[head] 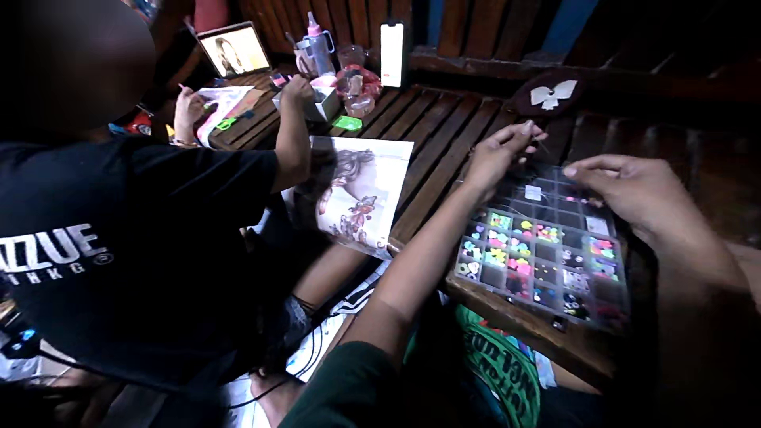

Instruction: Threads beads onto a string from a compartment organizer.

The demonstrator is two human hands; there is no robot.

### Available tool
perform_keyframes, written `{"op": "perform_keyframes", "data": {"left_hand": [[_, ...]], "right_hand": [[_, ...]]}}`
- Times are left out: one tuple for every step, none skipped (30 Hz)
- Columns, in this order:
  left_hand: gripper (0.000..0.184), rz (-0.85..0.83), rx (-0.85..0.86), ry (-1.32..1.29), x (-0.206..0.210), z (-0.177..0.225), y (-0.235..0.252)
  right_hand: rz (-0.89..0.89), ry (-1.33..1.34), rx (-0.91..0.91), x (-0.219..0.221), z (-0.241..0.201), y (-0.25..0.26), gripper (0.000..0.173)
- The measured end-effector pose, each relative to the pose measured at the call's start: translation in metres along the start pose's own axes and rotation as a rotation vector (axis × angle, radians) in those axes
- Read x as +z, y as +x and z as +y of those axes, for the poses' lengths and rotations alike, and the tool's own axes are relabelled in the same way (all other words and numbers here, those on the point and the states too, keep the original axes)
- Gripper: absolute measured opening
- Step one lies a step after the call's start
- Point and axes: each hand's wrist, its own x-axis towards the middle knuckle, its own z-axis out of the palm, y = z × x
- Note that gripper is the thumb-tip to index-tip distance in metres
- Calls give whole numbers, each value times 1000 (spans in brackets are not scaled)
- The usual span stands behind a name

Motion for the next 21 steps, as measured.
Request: {"op": "perform_keyframes", "data": {"left_hand": [[24,13,0,-5,0,0,0],[24,23,2,-6,-1,0,0],[24,33,-1,-5,-1,0,0],[24,40,-8,0,-1,2,-1],[24,44,-11,2,0,2,-1],[23,47,-11,-3,0,2,0],[22,46,-12,-14,-1,1,0],[21,39,-13,-24,-1,0,1],[21,28,-9,-23,0,-1,1],[21,10,0,0,0,-1,1],[21,-18,22,36,1,-2,0],[22,-55,46,82,1,-3,0],[23,-94,52,132,2,-2,-1],[23,-127,47,179,4,0,-4],[23,-160,42,211,7,2,-6],[22,-187,46,238,8,2,-8],[21,-211,54,251,9,1,-9],[21,-236,74,260,9,-1,-9],[20,-253,91,272,9,-3,-8],[21,-262,92,288,8,-3,-7],[21,-269,85,296,8,-4,-7]], "right_hand": [[-15,-7,3,0,0,0,17],[-38,-13,5,0,1,0,16],[-62,-24,2,0,3,0,15],[-86,-35,-4,0,5,1,14],[-107,-51,-5,0,5,2,14],[-127,-72,-2,0,5,2,14],[-148,-84,3,0,4,1,14],[-162,-97,5,0,5,1,14],[-175,-102,5,0,5,2,13],[-179,-108,2,0,6,2,12],[-179,-113,-5,0,6,2,11],[-178,-114,-17,0,6,2,11],[-170,-110,-33,1,6,2,13],[-158,-96,-50,1,6,2,20],[-144,-79,-57,2,5,2,31],[-130,-57,-59,2,4,2,42],[-113,-25,-64,3,1,1,47],[-85,22,-74,4,0,1,43],[-53,91,-77,6,-1,0,34],[-19,164,-63,7,-2,-1,25],[-10,230,-40,7,-4,-2,21]]}}
